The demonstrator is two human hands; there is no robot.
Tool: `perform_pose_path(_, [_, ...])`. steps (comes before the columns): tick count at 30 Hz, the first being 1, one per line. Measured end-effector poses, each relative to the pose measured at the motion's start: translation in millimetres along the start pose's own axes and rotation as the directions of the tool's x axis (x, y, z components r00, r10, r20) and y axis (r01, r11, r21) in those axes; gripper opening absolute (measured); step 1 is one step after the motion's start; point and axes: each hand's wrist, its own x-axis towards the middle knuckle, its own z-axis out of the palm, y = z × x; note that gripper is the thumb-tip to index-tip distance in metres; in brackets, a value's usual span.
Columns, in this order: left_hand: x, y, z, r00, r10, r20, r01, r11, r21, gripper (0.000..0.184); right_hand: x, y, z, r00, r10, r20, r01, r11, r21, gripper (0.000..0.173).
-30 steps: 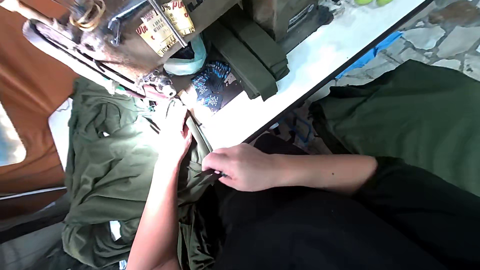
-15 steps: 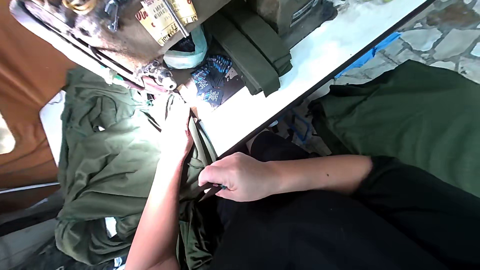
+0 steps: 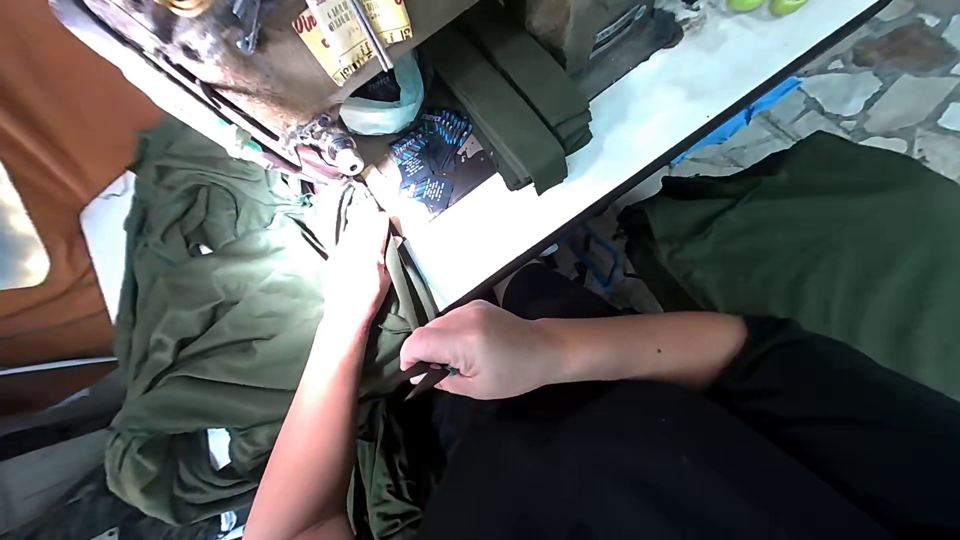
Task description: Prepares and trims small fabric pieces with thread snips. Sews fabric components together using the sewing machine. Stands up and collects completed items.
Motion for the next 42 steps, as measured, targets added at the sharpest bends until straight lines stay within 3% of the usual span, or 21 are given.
perform_pose_path(3, [-12.8, -0.1, 0.0, 0.992, 0.079, -0.098, -0.079, 0.997, -0.001, 0.033, 1.8, 13.3, -9.8, 0.997, -0.023, 0.068, 0.031, 0.992, -0.125, 0.011])
perform_pose_path(6, [-32.2, 3.7, 0.1, 0.967, 0.114, -0.227, -0.132, 0.989, -0.065, 0.021, 3.2, 41.6, -22.2, 0.979, 0.1, 0.18, -0.016, 0.908, -0.418, 0.011])
perform_pose_path(10, [-51.8, 15.0, 8.5, 0.971, 0.033, -0.236, -0.08, 0.978, -0.195, 0.02, 1.4, 53.6, -22.3, 0.907, 0.244, 0.343, -0.008, 0.825, -0.565, 0.014])
perform_pose_path(14, [-53.1, 24.8, 11.4, 0.968, -0.029, -0.251, -0.044, 0.959, -0.279, 0.016, -3.9, 46.3, -16.2, 0.892, 0.276, 0.357, -0.014, 0.807, -0.59, 0.011])
perform_pose_path(17, [-53.2, 29.0, 12.9, 0.981, -0.061, -0.185, 0.005, 0.957, -0.291, 0.017, -9.7, 43.8, -14.7, 0.894, 0.284, 0.347, -0.026, 0.806, -0.592, 0.012])
perform_pose_path(27, [-52.9, 26.5, 16.0, 0.976, -0.06, -0.209, -0.013, 0.943, -0.332, 0.018, -11.4, 49.1, -16.7, 0.904, 0.248, 0.349, -0.006, 0.822, -0.57, 0.01])
perform_pose_path(34, [-53.3, 22.1, 19.4, 0.979, 0.011, -0.204, -0.072, 0.953, -0.295, 0.024, -8.4, 45.4, -18.9, 0.864, 0.324, 0.384, -0.052, 0.817, -0.574, 0.017])
perform_pose_path(37, [-56.8, 16.4, 22.0, 0.975, 0.067, -0.211, -0.129, 0.947, -0.294, 0.035, -8.1, 45.0, -18.0, 0.879, 0.286, 0.381, -0.008, 0.808, -0.589, 0.017])
perform_pose_path(42, [-58.0, 15.1, 24.4, 0.973, 0.065, -0.223, -0.132, 0.944, -0.303, 0.036, -2.8, 42.6, -21.3, 0.849, 0.293, 0.44, 0.006, 0.827, -0.562, 0.018])
